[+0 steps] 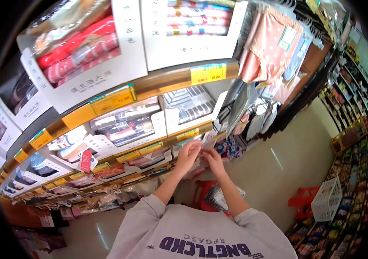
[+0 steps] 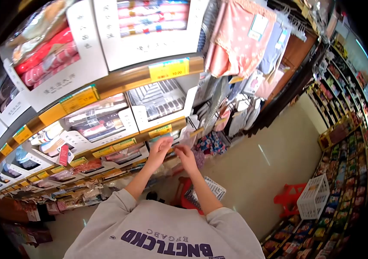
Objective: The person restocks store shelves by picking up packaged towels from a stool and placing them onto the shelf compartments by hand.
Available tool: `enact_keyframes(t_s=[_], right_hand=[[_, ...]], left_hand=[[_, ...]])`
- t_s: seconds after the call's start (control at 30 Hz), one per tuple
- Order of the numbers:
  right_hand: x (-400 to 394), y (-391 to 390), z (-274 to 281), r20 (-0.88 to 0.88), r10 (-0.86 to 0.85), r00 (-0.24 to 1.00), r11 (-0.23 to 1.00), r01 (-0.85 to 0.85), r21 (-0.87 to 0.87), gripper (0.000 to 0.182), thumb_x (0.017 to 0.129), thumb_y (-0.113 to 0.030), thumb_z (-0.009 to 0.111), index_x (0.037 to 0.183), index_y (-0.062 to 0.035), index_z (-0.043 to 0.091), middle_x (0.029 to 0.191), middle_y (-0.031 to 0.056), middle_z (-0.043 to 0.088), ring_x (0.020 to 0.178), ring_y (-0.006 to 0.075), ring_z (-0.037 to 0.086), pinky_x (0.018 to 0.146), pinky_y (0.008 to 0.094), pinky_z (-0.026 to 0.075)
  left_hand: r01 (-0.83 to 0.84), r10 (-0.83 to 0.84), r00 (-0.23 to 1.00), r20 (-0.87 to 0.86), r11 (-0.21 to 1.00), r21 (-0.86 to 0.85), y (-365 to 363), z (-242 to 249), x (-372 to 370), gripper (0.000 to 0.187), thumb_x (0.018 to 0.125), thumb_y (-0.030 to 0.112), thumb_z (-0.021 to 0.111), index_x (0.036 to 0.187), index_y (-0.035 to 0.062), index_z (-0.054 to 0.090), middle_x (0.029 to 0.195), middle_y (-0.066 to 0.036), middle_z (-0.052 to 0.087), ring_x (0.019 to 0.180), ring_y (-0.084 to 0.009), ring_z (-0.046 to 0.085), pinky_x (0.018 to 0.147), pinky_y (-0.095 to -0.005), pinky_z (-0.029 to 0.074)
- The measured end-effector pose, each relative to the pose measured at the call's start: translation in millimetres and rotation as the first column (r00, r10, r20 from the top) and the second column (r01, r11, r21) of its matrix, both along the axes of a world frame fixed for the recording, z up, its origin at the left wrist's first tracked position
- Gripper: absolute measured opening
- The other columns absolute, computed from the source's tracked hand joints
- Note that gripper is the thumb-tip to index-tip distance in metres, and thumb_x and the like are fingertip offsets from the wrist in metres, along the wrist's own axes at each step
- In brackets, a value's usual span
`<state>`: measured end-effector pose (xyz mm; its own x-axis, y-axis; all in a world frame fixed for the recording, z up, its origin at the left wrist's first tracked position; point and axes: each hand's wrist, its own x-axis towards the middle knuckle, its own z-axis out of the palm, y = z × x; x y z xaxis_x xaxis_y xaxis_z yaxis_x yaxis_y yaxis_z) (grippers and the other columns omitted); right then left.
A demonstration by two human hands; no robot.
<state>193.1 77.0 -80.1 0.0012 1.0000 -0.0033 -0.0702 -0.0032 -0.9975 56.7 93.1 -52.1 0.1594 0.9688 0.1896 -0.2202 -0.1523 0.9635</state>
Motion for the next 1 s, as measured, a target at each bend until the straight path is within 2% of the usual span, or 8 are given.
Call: enact_keyframes(t_s=[0.2,0.3,0.47,0.5,0.6,0.7,0.8,1.0], right_hand=[[-29.6,25.7,128.8,0.34,-0.145,0.929,0.855,-0.056,0.516,0.031,0.077,-0.005,0.047,0.108,-0.0044,0.046,0.1,0.0081,0.051,0.078,0.0171,0.05,0.066,0.0276,0.042],[-31.4,34.8,132.9,0.47,-0.125,0.874,0.906,-0.093,0.413,0.038,0.073,-0.005,0.048,0.11,-0.0021,0.042,0.104,0.0143,0.049,0.08,0.0217,0.053,0.069,0.03,0.043],[-40.1,46.7,123.6,0.57,-0.257,0.78,0.898,-0.024,0.438,0.041,0.072,-0.006,0.048,0.111,0.0009,0.039,0.106,0.0194,0.049,0.082,0.0251,0.056,0.07,0.032,0.044],[-38.3,49.3,123.5,0.573,-0.274,0.772,0.882,-0.036,0.47,0.04,0.075,-0.013,0.05,0.111,-0.001,0.039,0.103,0.0215,0.049,0.089,0.0383,0.05,0.075,0.039,0.041],[-37.7,50.0,139.7,0.505,-0.073,0.86,0.974,-0.047,0.22,0.052,0.076,-0.01,0.047,0.124,-0.0028,0.03,0.114,0.0225,0.045,0.094,0.0316,0.052,0.076,0.0329,0.042],[-39.5,56.6,137.4,0.176,0.095,0.98,0.95,-0.142,0.277,0.06,0.077,-0.004,0.043,0.132,-0.006,0.018,0.126,0.0223,0.034,0.099,0.0246,0.05,0.079,0.0289,0.041],[-42.6,68.4,134.1,0.131,0.178,0.975,0.907,-0.214,0.362,0.063,0.077,-0.008,0.041,0.134,-0.0101,0.013,0.131,0.0166,0.029,0.1,0.0178,0.046,0.083,0.0266,0.037],[-37.1,83.3,133.5,0.078,0.129,0.989,0.902,-0.15,0.404,0.055,0.081,-0.012,0.041,0.132,-0.01,0.021,0.125,0.0159,0.036,0.095,0.0188,0.048,0.083,0.0282,0.038]], left_hand=[[-0.277,0.303,0.953,0.01,0.856,0.437,11.5,83.9,-0.4,0.024,0.079,0.001,0.051,0.102,-0.0001,0.05,0.102,-0.01,0.05,0.092,-0.0194,0.053,0.077,-0.0279,0.043],[-0.042,0.033,0.973,0.23,0.999,0.034,11.8,92.1,0.1,0.035,0.079,0.006,0.05,0.114,0.0026,0.046,0.11,-0.007,0.047,0.107,-0.016,0.042,0.089,-0.0279,0.033],[-0.04,0.067,0.955,0.29,0.994,-0.099,15.1,95.5,-2.5,0.043,0.078,0.014,0.051,0.119,0.0024,0.041,0.116,-0.008,0.044,0.108,-0.0157,0.041,0.089,-0.0286,0.032],[-0.023,0.065,0.947,0.316,0.991,-0.136,16.0,95.8,-3.3,0.044,0.078,0.014,0.052,0.119,0.0023,0.041,0.117,-0.009,0.044,0.109,-0.0161,0.04,0.09,-0.0288,0.032],[-0.023,0.084,0.938,0.336,0.983,-0.181,20.6,93.1,-5.0,0.047,0.078,0.015,0.053,0.121,0.0033,0.038,0.119,-0.01,0.042,0.111,-0.0167,0.04,0.09,-0.0292,0.032],[0.018,0.023,0.941,0.339,0.993,-0.116,22.9,96.4,-6.9,0.051,0.078,0.015,0.053,0.124,0.0034,0.033,0.121,-0.01,0.04,0.111,-0.0165,0.039,0.091,-0.0296,0.033],[-0.021,0.05,0.939,0.339,0.996,-0.09,23.3,109.0,-5.5,0.05,0.079,0.016,0.052,0.124,0.0034,0.034,0.122,-0.011,0.039,0.112,-0.0173,0.039,0.091,-0.0295,0.032],[-0.022,0.033,0.986,0.162,0.997,-0.067,43.0,109.6,-0.9,0.082,0.079,0.023,0.053,0.134,0.0126,-0.006,0.123,-0.014,0.035,0.111,-0.0199,0.038,0.094,-0.031,0.029]])
